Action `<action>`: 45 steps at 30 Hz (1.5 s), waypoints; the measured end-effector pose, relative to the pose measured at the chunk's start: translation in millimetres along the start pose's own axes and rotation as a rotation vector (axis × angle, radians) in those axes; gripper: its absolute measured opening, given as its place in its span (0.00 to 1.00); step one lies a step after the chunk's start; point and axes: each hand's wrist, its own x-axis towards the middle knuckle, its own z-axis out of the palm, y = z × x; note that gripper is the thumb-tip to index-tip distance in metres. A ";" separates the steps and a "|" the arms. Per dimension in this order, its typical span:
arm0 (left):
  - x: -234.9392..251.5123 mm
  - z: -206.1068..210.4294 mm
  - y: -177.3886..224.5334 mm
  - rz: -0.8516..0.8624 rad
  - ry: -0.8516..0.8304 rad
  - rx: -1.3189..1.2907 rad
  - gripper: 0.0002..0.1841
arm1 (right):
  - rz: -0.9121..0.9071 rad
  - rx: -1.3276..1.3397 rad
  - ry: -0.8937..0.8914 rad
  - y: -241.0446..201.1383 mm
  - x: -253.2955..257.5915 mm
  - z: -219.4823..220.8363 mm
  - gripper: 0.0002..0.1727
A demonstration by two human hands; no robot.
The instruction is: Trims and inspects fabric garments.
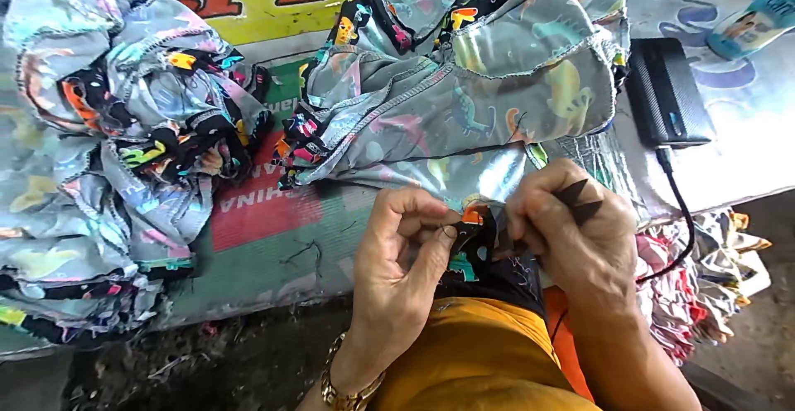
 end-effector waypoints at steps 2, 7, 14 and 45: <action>-0.3 -0.5 -1.4 0.011 -0.016 0.008 0.12 | 0.020 -0.076 -0.016 -1.0 4.3 -2.5 0.10; -1.5 -0.4 -2.7 0.013 -0.025 0.013 0.12 | 0.030 -0.259 -0.215 -1.8 16.1 3.2 0.06; 0.2 -2.9 -2.0 -0.027 -0.004 -0.039 0.12 | 0.030 -0.246 0.001 0.5 16.4 -8.0 0.10; -50.7 -6.2 -12.6 0.618 -0.047 0.914 0.08 | -0.076 -0.714 -0.280 -24.6 -42.2 -22.0 0.16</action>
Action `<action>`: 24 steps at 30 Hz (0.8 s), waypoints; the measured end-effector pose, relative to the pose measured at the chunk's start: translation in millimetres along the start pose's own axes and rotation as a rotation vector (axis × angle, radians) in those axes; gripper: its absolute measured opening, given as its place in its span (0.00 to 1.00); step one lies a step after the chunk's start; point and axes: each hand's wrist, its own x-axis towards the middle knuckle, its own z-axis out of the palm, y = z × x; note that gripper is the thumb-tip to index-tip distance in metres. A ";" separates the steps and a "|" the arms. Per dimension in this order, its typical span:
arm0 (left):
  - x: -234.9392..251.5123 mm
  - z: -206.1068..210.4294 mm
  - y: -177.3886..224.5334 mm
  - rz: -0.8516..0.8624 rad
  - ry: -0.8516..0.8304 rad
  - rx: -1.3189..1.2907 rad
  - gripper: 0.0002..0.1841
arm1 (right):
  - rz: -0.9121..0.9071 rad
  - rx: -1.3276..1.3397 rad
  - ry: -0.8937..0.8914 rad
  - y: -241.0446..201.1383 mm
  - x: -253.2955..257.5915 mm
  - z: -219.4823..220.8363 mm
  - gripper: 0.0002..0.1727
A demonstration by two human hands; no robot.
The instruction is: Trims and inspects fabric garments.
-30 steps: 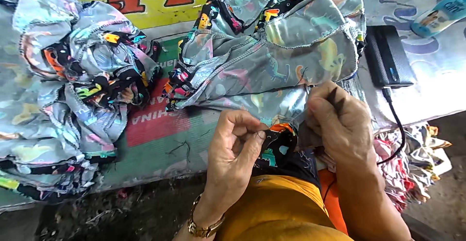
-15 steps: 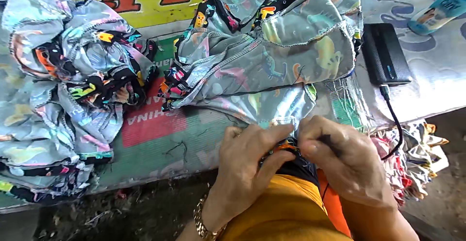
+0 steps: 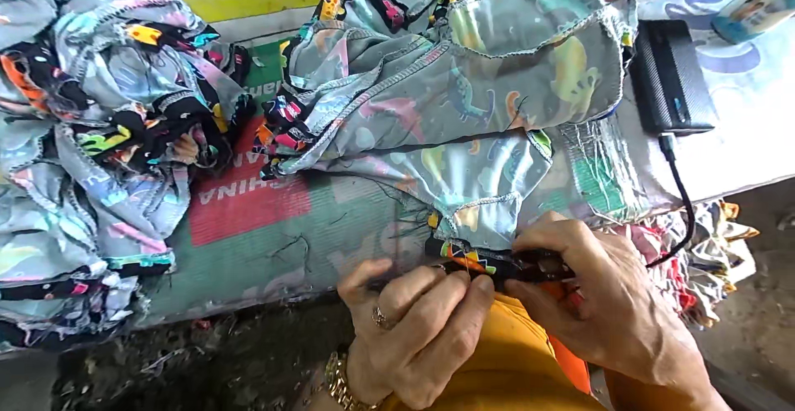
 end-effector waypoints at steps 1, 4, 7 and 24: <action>-0.8 0.2 0.4 -0.003 0.004 -0.010 0.08 | -0.018 -0.006 0.000 0.3 0.3 -0.3 0.15; -1.9 0.1 0.4 -0.008 0.010 -0.042 0.09 | -0.059 -0.043 0.006 0.2 2.3 2.5 0.14; -2.1 -0.4 1.7 0.001 -0.001 -0.071 0.09 | -0.063 -0.081 0.000 -1.3 5.0 8.1 0.15; -3.4 3.7 2.3 -0.002 -0.007 -0.115 0.09 | -0.080 -0.084 0.033 -0.7 10.1 10.0 0.13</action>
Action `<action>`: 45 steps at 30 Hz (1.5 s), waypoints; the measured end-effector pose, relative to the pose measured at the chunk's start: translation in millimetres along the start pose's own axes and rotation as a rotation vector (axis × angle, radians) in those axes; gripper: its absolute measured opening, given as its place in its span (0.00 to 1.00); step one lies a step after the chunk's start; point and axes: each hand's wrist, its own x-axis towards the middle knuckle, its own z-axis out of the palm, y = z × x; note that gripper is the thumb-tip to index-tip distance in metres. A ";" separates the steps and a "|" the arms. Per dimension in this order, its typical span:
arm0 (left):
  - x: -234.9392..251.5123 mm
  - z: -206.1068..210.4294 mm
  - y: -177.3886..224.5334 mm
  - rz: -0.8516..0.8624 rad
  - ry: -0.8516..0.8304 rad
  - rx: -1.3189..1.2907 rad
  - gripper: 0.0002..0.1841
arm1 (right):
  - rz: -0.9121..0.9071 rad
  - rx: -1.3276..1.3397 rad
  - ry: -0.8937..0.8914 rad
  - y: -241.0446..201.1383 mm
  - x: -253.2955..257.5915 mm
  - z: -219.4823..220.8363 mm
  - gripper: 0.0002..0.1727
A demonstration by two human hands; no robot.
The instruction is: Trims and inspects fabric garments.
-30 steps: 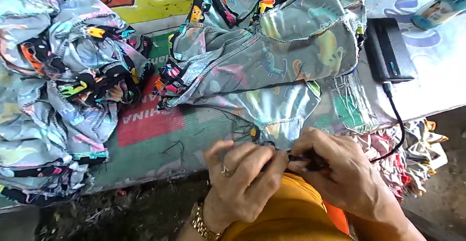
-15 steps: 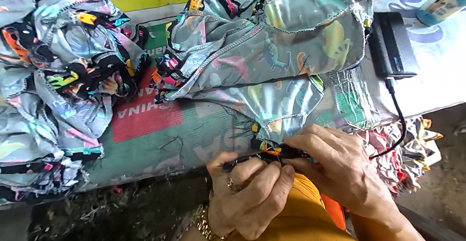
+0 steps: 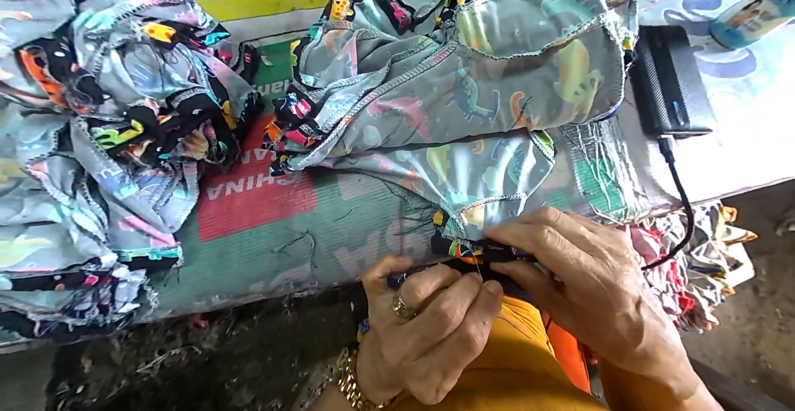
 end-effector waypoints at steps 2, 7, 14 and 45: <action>-0.5 0.3 0.0 -0.007 0.000 -0.016 0.09 | -0.009 -0.003 0.007 1.0 1.1 2.4 0.13; 0.0 0.5 -2.8 -0.046 0.023 -0.046 0.08 | 0.000 0.029 -0.009 3.7 -0.1 -0.3 0.13; -0.6 4.3 -1.5 -0.032 0.017 -0.076 0.08 | 0.008 0.087 0.018 3.5 1.9 7.9 0.12; 15.9 -12.8 -14.0 -0.328 -0.034 0.286 0.20 | -0.004 0.126 0.102 -7.2 20.7 19.0 0.07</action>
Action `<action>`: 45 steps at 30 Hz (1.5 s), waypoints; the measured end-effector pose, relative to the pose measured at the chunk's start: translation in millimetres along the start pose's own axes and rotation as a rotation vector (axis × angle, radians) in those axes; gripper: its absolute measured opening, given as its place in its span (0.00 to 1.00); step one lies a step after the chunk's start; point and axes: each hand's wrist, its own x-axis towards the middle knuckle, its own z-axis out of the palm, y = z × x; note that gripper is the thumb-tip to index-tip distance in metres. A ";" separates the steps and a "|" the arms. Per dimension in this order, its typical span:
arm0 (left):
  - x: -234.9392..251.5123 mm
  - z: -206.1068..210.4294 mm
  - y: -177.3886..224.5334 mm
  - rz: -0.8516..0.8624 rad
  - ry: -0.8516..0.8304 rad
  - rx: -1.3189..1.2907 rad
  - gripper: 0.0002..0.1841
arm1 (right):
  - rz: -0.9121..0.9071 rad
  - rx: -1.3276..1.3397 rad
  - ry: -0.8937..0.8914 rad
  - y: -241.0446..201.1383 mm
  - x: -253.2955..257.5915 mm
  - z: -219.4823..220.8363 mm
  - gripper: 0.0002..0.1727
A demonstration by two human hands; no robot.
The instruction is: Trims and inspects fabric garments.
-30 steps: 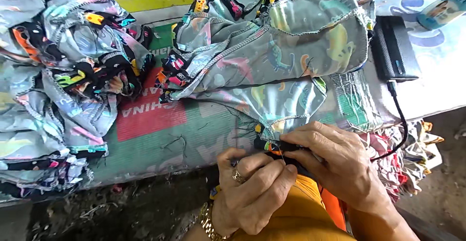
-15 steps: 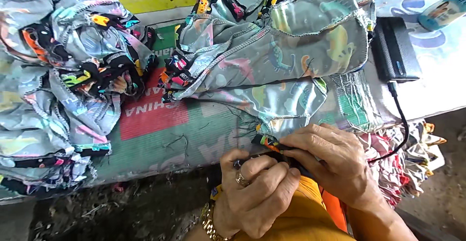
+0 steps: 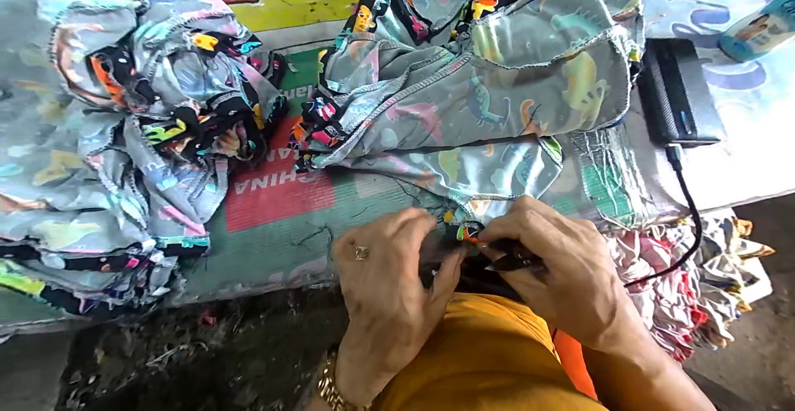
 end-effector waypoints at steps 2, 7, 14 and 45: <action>8.2 3.4 0.9 0.027 -0.036 0.021 0.16 | 0.030 0.114 -0.010 2.6 5.4 -6.1 0.05; 23.6 4.6 5.5 -0.008 0.010 -0.497 0.04 | 0.172 0.548 -0.029 11.2 25.2 -19.1 0.04; 44.0 4.3 9.2 -0.415 -0.094 -1.311 0.11 | 0.270 0.697 -0.022 20.8 36.1 -19.5 0.05; 41.3 13.8 16.4 -0.376 -0.045 -1.148 0.10 | -0.164 1.032 -0.253 14.5 9.3 -24.2 0.25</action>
